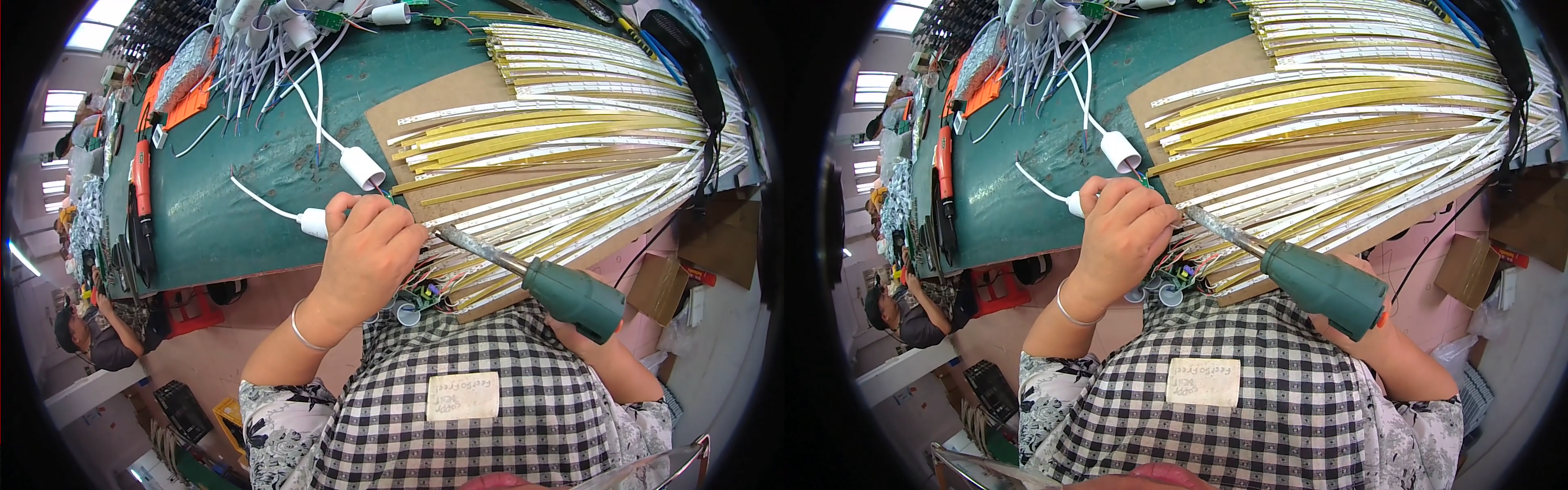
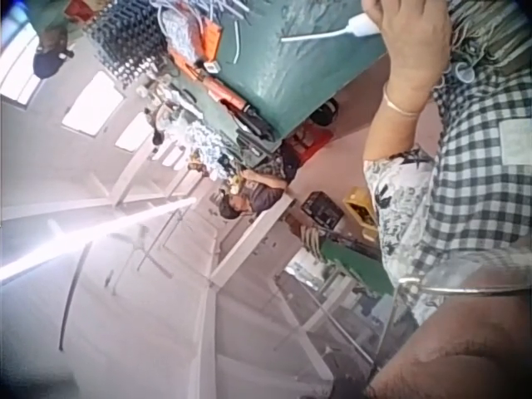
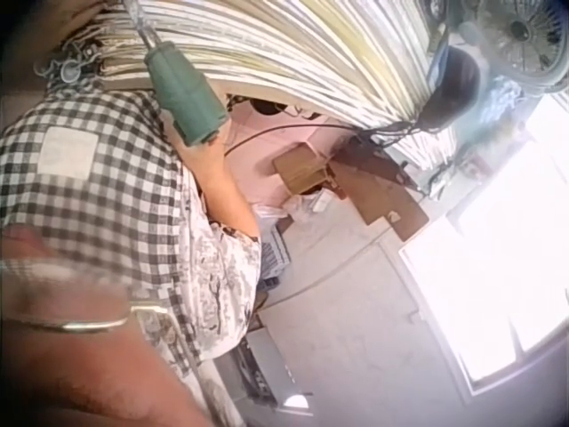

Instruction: The person assembles electronic components onto LED strips using a soldering iron or an assembly tool.

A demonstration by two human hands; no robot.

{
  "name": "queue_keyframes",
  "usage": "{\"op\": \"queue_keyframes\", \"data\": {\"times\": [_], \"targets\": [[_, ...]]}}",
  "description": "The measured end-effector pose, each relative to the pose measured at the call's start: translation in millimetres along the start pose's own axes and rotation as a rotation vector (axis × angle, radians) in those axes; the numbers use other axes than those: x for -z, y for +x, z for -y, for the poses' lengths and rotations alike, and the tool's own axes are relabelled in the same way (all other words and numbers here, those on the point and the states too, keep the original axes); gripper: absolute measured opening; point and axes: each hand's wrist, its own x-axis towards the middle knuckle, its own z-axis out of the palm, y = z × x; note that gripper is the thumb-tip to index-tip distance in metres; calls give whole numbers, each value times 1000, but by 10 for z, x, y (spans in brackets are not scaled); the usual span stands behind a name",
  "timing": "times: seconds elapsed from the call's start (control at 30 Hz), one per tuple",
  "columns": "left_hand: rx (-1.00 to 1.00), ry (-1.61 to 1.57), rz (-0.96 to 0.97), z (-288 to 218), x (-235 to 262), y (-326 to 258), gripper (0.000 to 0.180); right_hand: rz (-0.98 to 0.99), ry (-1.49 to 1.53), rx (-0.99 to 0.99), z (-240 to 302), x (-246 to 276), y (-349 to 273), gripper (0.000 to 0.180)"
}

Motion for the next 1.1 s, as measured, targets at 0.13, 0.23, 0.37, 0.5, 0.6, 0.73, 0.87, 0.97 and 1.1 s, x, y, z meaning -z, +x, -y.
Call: {"op": "queue_keyframes", "data": {"times": [0.13, 0.23, 0.37, 0.5, 0.6, 0.73, 0.87, 0.97, 1.1], "targets": [[7, 0, 10, 0, -11, -6, 18, 25, 55, -39, -1, -9, 23, 38], [10, 10, 7, -14, -7, -9, 18, 4, -22, 1, -51, -43, 4, 37], [6, 10, 12, -17, -5, 9, 18, -11, -74, 21, -77, -72, 1, 37], [11, 29, 33, -27, 14, 24, 17, 17, -206, 131, -65, -54, 37, 36], [15, 40, 52, -28, 23, 31, 16, 5, -184, 144, -30, -31, 61, 35], [17, 75, 80, -31, 24, 30, 15, -24, -189, 84, -35, -39, -1, 40], [4, 112, 112, -54, 50, 45, 14, -211, -32, 17, -49, -161, -11, 25], [-11, 122, 121, -48, 55, 40, 15, -159, -75, 56, -27, -121, 21, 26], [-19, 118, 124, -48, 55, 44, 17, -67, -7, 56, -61, -61, 17, 35]]}}
